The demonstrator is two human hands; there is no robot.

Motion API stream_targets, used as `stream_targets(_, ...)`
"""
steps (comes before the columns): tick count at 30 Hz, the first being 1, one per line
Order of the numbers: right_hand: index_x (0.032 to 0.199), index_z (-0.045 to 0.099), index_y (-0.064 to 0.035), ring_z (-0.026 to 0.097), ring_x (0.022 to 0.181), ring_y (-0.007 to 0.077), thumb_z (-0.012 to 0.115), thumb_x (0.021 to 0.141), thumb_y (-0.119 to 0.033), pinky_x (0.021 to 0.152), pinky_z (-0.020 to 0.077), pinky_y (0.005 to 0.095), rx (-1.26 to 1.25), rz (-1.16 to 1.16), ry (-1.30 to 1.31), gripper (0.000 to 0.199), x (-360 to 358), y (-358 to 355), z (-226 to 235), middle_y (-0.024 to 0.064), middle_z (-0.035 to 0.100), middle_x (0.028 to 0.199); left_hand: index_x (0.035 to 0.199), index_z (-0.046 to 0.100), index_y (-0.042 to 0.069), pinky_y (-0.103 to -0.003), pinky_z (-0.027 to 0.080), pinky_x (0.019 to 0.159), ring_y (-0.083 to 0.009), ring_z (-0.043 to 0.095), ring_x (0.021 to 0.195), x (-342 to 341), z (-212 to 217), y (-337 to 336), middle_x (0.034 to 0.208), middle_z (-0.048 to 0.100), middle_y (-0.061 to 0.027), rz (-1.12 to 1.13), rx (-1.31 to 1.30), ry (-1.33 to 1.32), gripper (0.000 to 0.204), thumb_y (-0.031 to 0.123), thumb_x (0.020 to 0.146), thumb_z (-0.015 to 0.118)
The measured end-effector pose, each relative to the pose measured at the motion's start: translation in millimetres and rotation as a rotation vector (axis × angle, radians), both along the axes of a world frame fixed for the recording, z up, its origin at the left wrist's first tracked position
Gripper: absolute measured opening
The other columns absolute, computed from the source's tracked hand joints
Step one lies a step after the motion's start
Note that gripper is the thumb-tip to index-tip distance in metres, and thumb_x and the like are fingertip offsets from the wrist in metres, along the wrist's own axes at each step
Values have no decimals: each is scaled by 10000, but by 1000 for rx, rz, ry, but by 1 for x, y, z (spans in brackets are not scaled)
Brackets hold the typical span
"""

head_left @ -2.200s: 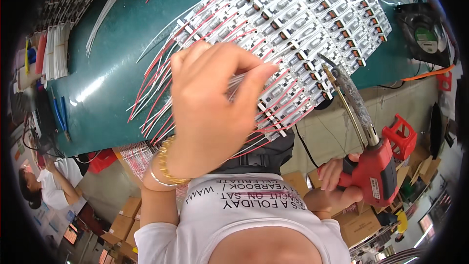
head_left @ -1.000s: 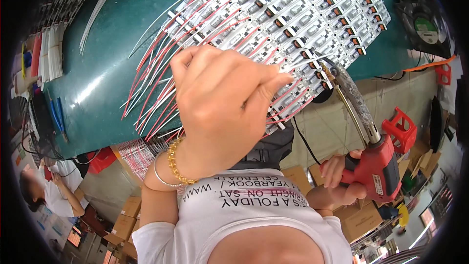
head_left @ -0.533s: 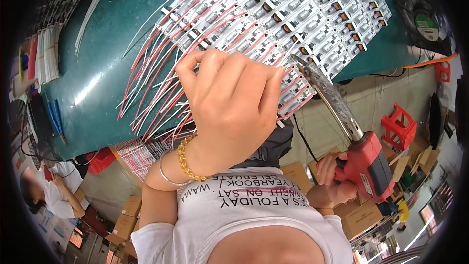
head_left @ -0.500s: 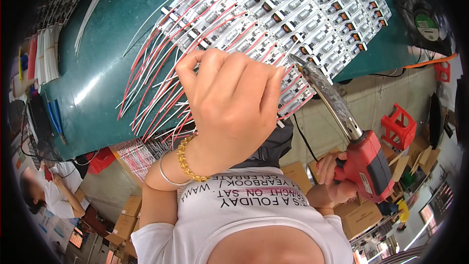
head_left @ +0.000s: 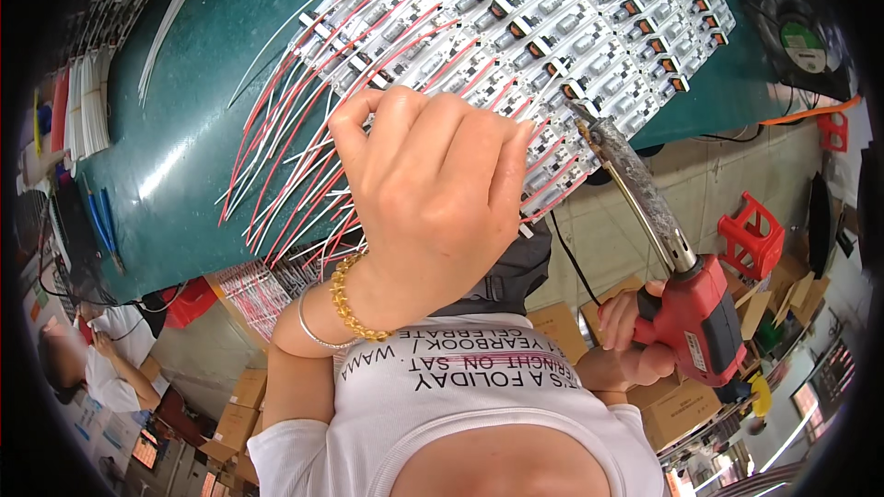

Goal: The person uses a soldering iron to attach red and white wires to a grid of electronic components on a circuit board. They repeatedly pick up wires, position them on the board, and apply the soldering iron to secure the connections.

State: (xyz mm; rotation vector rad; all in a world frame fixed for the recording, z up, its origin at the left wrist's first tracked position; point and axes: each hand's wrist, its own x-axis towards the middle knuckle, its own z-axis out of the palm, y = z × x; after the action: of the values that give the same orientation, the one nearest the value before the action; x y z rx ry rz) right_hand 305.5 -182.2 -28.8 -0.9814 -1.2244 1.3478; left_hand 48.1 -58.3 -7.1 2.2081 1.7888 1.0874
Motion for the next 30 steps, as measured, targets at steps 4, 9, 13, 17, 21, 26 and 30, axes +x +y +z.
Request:
stream_targets(4,1352,369,55,461,413,125,585,821,-680,461,380,269,-83,-61,-51,933,-6,0,5,-16,475,515,714,643,98,-342,357,787,-192,527,672,-1,0,1,675,580,9,0,2,11,145,28,706,769)
stream_targets(9,1349,372,55,462,414,125,587,819,-680,461,380,268,-61,-53,-12,931,-5,-3,5,-16,476,515,717,649,96,-344,362,781,-196,531,671,-2,0,2,677,585,4,-12,-1,-2,135,35,713,770)
stream_targets(13,1346,374,54,462,414,125,589,818,-680,460,380,268,-54,-52,5,930,-5,-3,3,-16,476,515,720,653,93,-344,364,777,-200,531,667,-1,2,1,678,587,1,-8,-17,-2,127,42,717,770)
stream_targets(17,1343,376,54,463,414,125,591,816,-680,460,379,268,-48,-38,23,929,-5,-1,2,-16,476,514,720,655,89,-346,364,772,-201,531,665,-2,2,2,676,587,-4,-11,-27,-7,123,42,721,768)
stream_targets(21,1340,378,53,463,414,124,593,815,-680,459,379,268,-40,-29,41,927,-4,0,0,-16,477,514,717,654,87,-345,365,763,-202,530,662,-1,2,1,675,586,-7,-8,-36,-18,123,40,722,767)
stream_targets(26,1336,381,52,463,415,124,596,813,-680,459,378,267,-41,-29,50,926,-2,0,2,-16,477,514,714,653,85,-342,365,759,-202,528,658,-1,4,3,676,586,-8,-22,-41,-18,125,33,720,767)
stream_targets(30,1333,384,52,464,415,124,598,811,-680,458,378,267,-45,6,70,925,-2,4,-1,-16,478,513,712,653,82,-340,365,759,-201,530,660,-3,5,1,678,587,-9,0,-52,-2,125,29,720,766)
